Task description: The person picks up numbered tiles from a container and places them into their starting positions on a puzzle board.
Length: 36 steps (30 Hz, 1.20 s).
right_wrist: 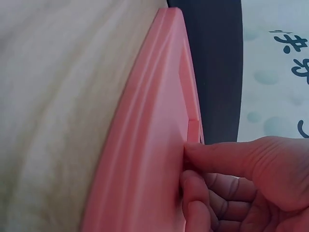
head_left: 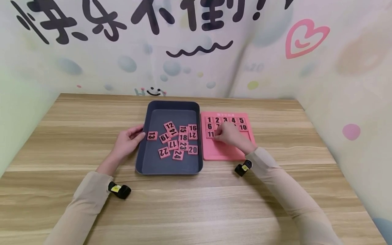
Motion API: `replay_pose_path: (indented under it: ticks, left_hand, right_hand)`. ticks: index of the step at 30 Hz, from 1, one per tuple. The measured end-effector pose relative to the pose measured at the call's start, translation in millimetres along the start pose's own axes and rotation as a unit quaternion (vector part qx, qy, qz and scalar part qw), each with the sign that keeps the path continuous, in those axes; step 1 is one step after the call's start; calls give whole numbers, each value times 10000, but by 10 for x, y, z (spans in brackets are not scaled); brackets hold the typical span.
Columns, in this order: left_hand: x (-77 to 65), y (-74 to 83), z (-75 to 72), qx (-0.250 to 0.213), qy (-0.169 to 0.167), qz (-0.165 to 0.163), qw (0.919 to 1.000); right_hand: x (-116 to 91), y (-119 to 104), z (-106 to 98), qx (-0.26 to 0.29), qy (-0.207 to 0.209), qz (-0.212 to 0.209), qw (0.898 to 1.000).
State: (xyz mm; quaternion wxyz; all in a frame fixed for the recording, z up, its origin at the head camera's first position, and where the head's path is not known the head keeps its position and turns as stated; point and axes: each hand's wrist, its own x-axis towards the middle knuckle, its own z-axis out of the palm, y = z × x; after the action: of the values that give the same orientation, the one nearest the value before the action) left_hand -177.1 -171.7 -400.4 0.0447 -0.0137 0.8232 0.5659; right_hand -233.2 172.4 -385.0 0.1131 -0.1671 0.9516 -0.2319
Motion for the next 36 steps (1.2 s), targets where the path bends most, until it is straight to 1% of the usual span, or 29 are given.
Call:
replay_pose_path:
  ticks: [4, 6, 8, 11, 15, 20, 23, 25, 31, 36]
  left_hand:
    - [2, -4, 2, -18, 4, 7, 10000]
    - [4, -11, 7, 10, 11, 54, 10000]
    - [10, -12, 13, 27, 15, 100, 9999]
    - [12, -13, 20, 41, 19, 123, 9999]
    - [9, -9, 19, 2, 12, 91, 10000]
    - [-1, -2, 6, -3, -4, 50, 10000]
    - [-4, -3, 0, 16, -4, 49, 10000]
    - [-3, -9, -2, 16, -8, 72, 10000]
    - [4, -26, -4, 16, -20, 105, 9999]
    - [-5, -8, 2, -6, -42, 90, 10000]
  right_hand:
    - [15, 20, -10, 91, -73, -26, 9999]
    - [4, 9, -24, 107, -120, 46, 9999]
    - [-3, -9, -47, 118, -62, 160, 9998]
    - [-10, -62, -92, 182, 126, 189, 9996]
    - [29, -177, -141, 383, 473, -82, 9981]
    - [140, -378, -162, 750, 580, -326, 9950]
    - [242, -501, -146, 860, 499, -554, 9935]
    - [314, -580, -131, 900, 375, -690, 9928]
    - [555, -800, -66, 1174, -151, -766, 9900]
    - [741, -945, 7, 1604, -483, -754, 9830]
